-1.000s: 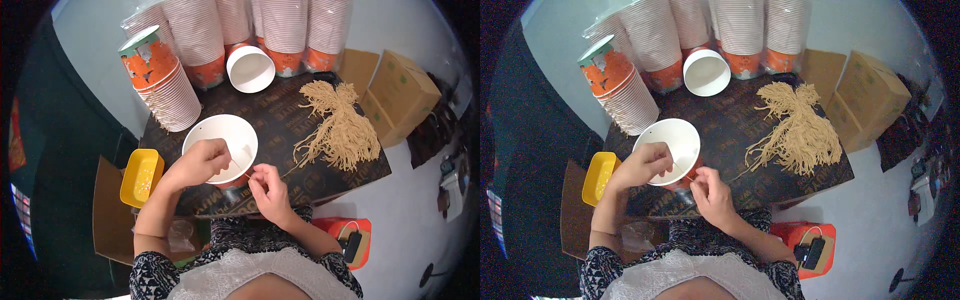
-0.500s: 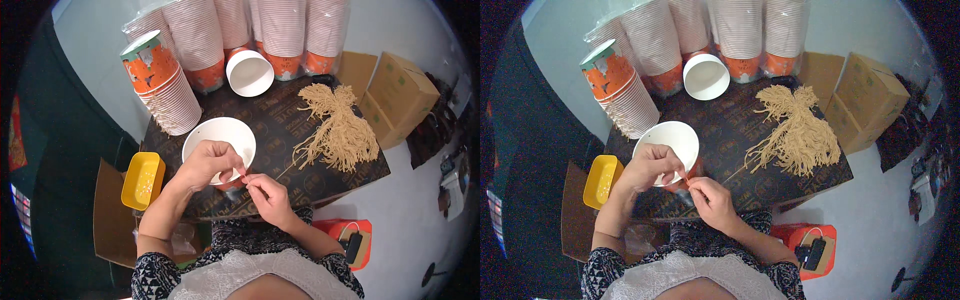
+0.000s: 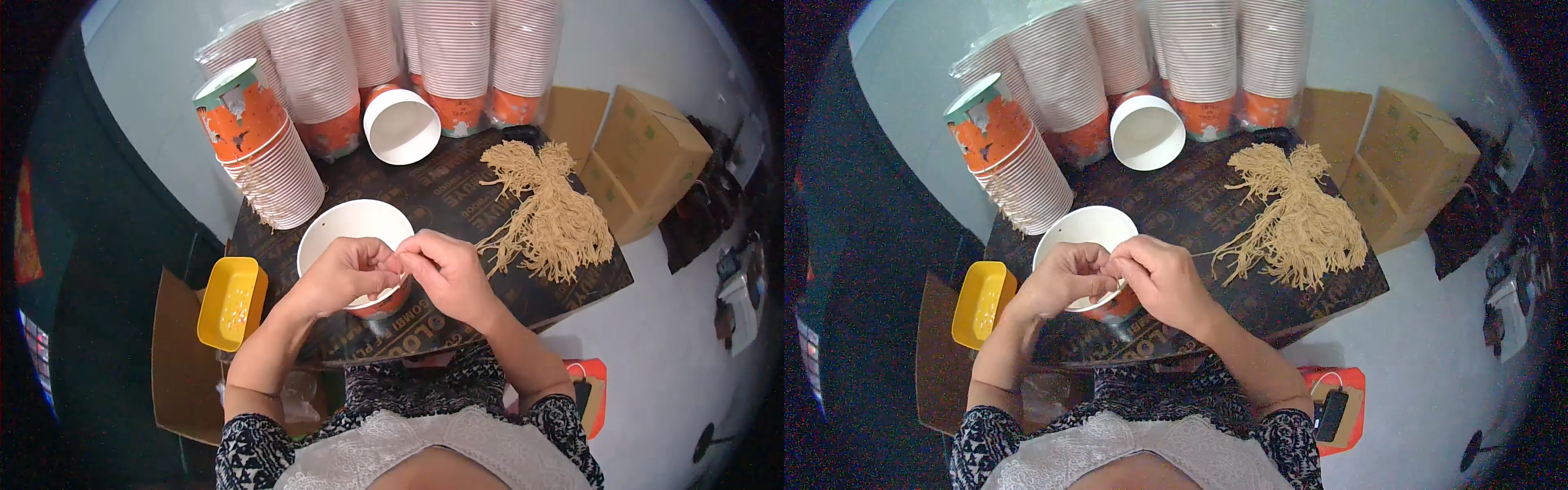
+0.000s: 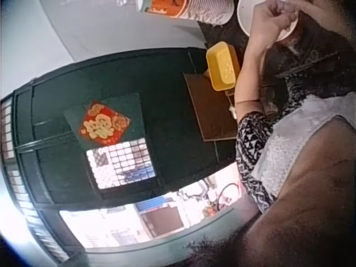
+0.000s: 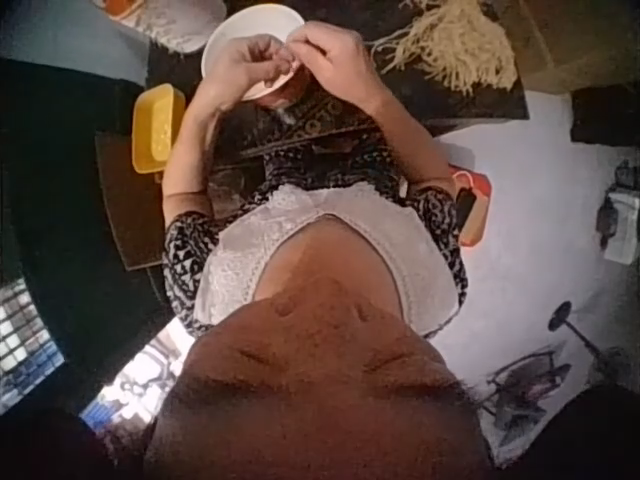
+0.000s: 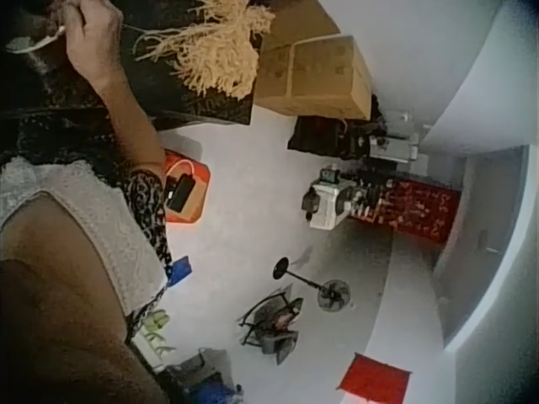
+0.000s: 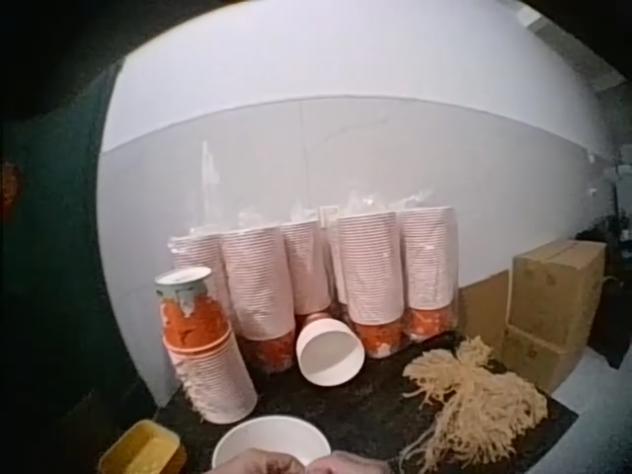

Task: Manually attaching string handles to paper buckets at a workstation.

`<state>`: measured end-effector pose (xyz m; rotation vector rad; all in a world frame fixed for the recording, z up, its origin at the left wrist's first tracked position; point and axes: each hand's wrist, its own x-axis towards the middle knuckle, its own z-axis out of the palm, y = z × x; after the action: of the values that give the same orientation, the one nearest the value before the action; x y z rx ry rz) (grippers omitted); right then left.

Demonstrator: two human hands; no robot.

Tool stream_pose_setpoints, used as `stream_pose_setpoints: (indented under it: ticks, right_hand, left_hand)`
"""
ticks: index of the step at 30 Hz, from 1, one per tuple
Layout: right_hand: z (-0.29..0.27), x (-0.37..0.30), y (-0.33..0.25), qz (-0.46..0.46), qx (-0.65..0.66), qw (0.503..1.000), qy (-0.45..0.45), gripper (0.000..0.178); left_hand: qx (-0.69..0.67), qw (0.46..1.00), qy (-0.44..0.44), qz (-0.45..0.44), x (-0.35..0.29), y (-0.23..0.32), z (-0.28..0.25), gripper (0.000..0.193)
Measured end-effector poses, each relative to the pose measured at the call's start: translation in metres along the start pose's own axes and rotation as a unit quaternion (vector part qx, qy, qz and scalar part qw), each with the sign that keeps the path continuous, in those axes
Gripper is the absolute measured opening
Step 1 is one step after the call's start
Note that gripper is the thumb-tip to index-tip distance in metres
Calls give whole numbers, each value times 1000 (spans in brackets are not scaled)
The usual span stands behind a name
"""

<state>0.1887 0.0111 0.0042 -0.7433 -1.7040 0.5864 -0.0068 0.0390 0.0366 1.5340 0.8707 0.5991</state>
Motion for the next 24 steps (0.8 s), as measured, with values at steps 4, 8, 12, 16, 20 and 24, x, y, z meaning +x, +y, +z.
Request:
stream_pose_setpoints:
  ticks: [4,8,12,16,20,24]
  right_hand:
    - [3,7,2,35,31,999,-20,6]
    - [4,7,8,73,78,994,-18,7]
    - [-2,11,8,71,56,996,14,7]
    - [-25,5,21,-90,-74,991,-59,17]
    - [-23,-5,17,-88,-96,991,-26,20]
    - [-18,-8,17,-91,-112,989,-13,18]
  left_hand:
    - [-7,1000,3,8,3,0,0,9]
    - [20,1000,-1,-22,10,0,3,8]
    - [-2,1000,-19,9,15,-5,1,6]
    - [-50,999,-21,0,17,-4,4,8]
    - [-67,998,-19,-5,18,-5,4,6]
    - [-101,994,-33,0,20,-6,5,6]
